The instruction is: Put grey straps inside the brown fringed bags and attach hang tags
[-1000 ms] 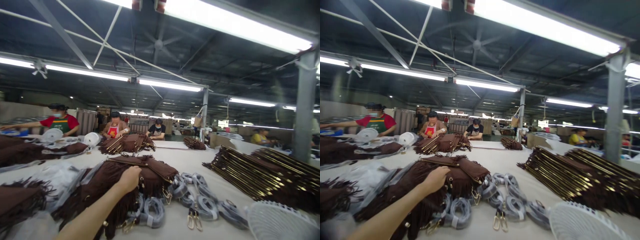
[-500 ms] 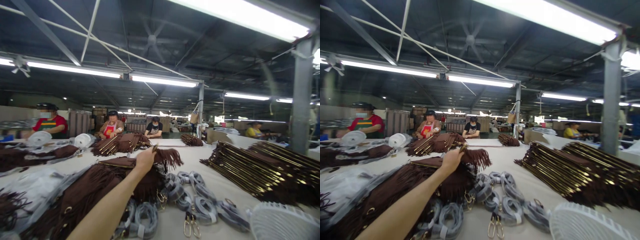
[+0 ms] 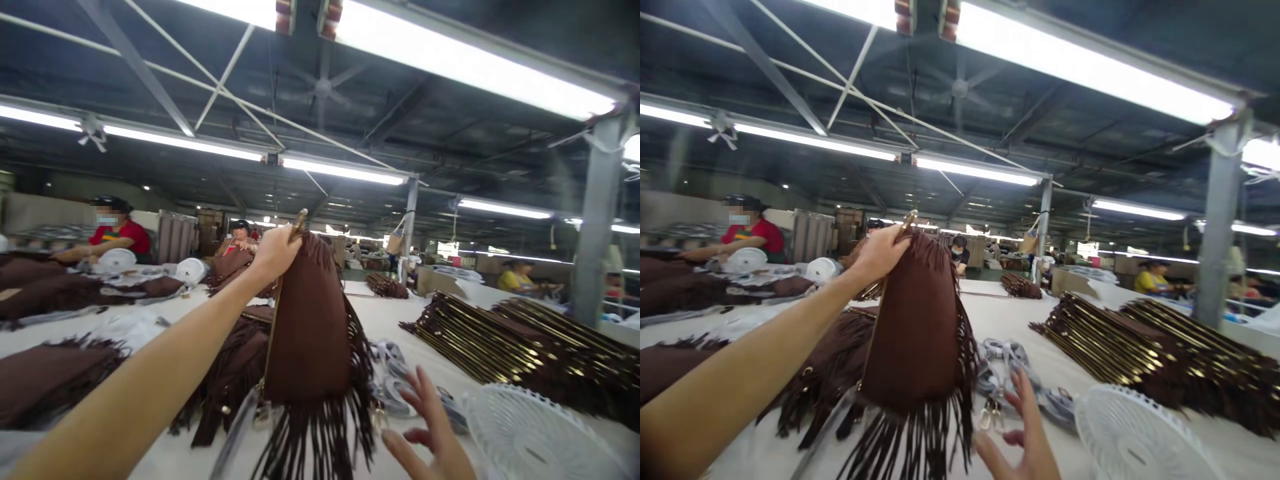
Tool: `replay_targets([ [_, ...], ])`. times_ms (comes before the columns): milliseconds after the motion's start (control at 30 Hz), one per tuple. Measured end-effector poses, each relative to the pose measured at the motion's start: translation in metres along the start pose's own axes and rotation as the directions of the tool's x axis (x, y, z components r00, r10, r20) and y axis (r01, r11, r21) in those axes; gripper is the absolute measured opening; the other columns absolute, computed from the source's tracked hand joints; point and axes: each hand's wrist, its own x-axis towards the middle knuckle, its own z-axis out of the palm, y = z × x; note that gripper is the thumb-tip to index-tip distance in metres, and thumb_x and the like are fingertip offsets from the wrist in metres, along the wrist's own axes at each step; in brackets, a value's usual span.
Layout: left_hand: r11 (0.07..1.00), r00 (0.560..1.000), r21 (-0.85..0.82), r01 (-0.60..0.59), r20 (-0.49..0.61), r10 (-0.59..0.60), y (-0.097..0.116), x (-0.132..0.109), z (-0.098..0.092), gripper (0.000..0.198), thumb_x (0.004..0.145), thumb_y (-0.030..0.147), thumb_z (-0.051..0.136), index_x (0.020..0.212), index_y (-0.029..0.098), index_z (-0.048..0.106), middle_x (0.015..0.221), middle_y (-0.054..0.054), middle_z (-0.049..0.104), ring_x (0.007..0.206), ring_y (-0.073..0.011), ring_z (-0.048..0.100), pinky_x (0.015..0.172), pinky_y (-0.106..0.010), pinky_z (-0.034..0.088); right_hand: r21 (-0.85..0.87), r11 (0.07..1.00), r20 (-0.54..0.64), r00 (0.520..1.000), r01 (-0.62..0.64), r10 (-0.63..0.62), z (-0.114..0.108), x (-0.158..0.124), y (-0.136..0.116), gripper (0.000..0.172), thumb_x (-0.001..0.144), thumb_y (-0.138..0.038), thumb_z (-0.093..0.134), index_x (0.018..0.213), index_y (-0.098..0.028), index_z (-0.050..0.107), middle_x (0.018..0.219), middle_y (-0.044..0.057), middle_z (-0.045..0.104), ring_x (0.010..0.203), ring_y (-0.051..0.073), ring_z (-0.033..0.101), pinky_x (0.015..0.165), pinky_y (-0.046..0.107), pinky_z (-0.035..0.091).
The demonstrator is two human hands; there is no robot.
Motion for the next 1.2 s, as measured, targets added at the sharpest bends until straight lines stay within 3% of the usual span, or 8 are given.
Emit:
replay_targets([
  [167,0.964,0.956,0.165,-0.211,0.239,0.168,0.052,-0.058,0.009,0.022,0.093,0.018,0.042,0.099,0.013,0.063,0.097,-0.015,0.069,0.094,-0.029,0.066,0.083,-0.043,0.048,0.377,0.838,0.323,0.904,-0.394,0.28,0.031,0.007,-0.06,0.104,0.066,-0.055,0.076,0.149,-0.016,0.025,0.119,0.019,0.064,0.087,0.03,0.067,0.049,0.029,0.049],
  [300,0.941,0.812,0.094,-0.324,0.538,0.225,0.067,-0.153,0.063,0.022,0.092,0.011,0.043,0.101,0.012,0.063,0.095,-0.014,0.07,0.089,-0.0267,0.069,0.072,-0.035,0.054,0.431,0.609,0.547,0.73,-0.666,0.411,0.03,-0.005,-0.039,0.068,0.066,-0.039,0.081,0.124,-0.013,0.055,0.109,0.017,0.07,0.095,0.029,0.068,0.065,0.03,0.054],
  [433,0.961,0.612,-0.047,-0.272,0.762,0.21,0.046,-0.241,0.093,0.017,0.082,0.027,0.066,0.093,0.015,0.066,0.09,-0.009,0.072,0.08,-0.0232,0.07,0.066,-0.028,0.055,0.34,0.471,0.651,0.565,-0.814,0.507,0.015,-0.026,0.013,0.032,0.065,-0.025,0.08,0.091,-0.012,0.066,0.089,0.01,0.074,0.078,0.02,0.071,0.066,0.024,0.056],
  [533,0.978,0.563,-0.103,-0.181,0.804,0.189,0.001,-0.268,0.077,0.014,0.084,0.028,0.062,0.096,0.021,0.067,0.098,-0.004,0.071,0.09,-0.0192,0.068,0.076,-0.024,0.052,0.372,0.431,0.635,0.564,-0.822,0.529,0.007,-0.037,0.042,0.034,0.067,-0.032,0.078,0.09,-0.011,0.065,0.094,0.013,0.073,0.085,0.022,0.07,0.075,0.028,0.057],
  [667,0.999,0.631,0.036,-0.025,0.776,-0.012,-0.078,-0.267,0.023,0.032,0.086,0.008,0.036,0.098,0.015,0.065,0.101,-0.01,0.068,0.094,-0.021,0.064,0.083,-0.03,0.048,0.077,0.862,0.229,0.851,-0.5,0.473,0.01,-0.035,0.048,0.046,0.075,-0.036,0.064,0.115,-0.015,0.057,0.124,0.016,0.06,0.118,0.035,0.055,0.092,0.05,0.051],
  [767,0.993,0.608,0.105,0.058,0.785,-0.118,-0.116,-0.272,-0.01,0.031,0.082,0.008,0.035,0.086,0.015,0.065,0.087,-0.008,0.069,0.084,-0.0203,0.064,0.077,-0.029,0.048,-0.379,0.923,0.162,0.987,0.062,0.0,0.034,-0.04,0.02,0.037,0.083,-0.025,0.054,0.118,-0.014,0.058,0.132,0.019,0.052,0.126,0.036,0.046,0.104,0.053,0.039],
  [967,0.996,0.594,0.016,0.091,0.802,-0.067,-0.118,-0.32,-0.005,0.031,0.08,0.018,0.044,0.103,0.019,0.064,0.099,-0.006,0.067,0.093,-0.0206,0.061,0.084,-0.029,0.048,-0.092,0.628,0.796,0.436,0.773,-0.421,0.127,-0.102,-0.058,0.009,0.09,-0.015,0.052,0.091,-0.02,0.06,0.086,0.002,0.067,0.07,0.02,0.065,0.057,0.027,0.054],
  [1200,0.997,0.658,0.006,-0.072,0.751,0.043,-0.156,-0.352,0.033,0.047,0.067,0.013,0.048,0.107,0.027,0.067,0.111,-0.006,0.069,0.102,-0.026,0.062,0.09,-0.031,0.05,-0.11,0.465,0.849,0.326,0.879,-0.415,0.164,-0.103,-0.056,0.007,0.096,-0.027,0.05,0.095,-0.02,0.052,0.087,-0.004,0.064,0.06,0.015,0.064,0.038,0.025,0.044],
])
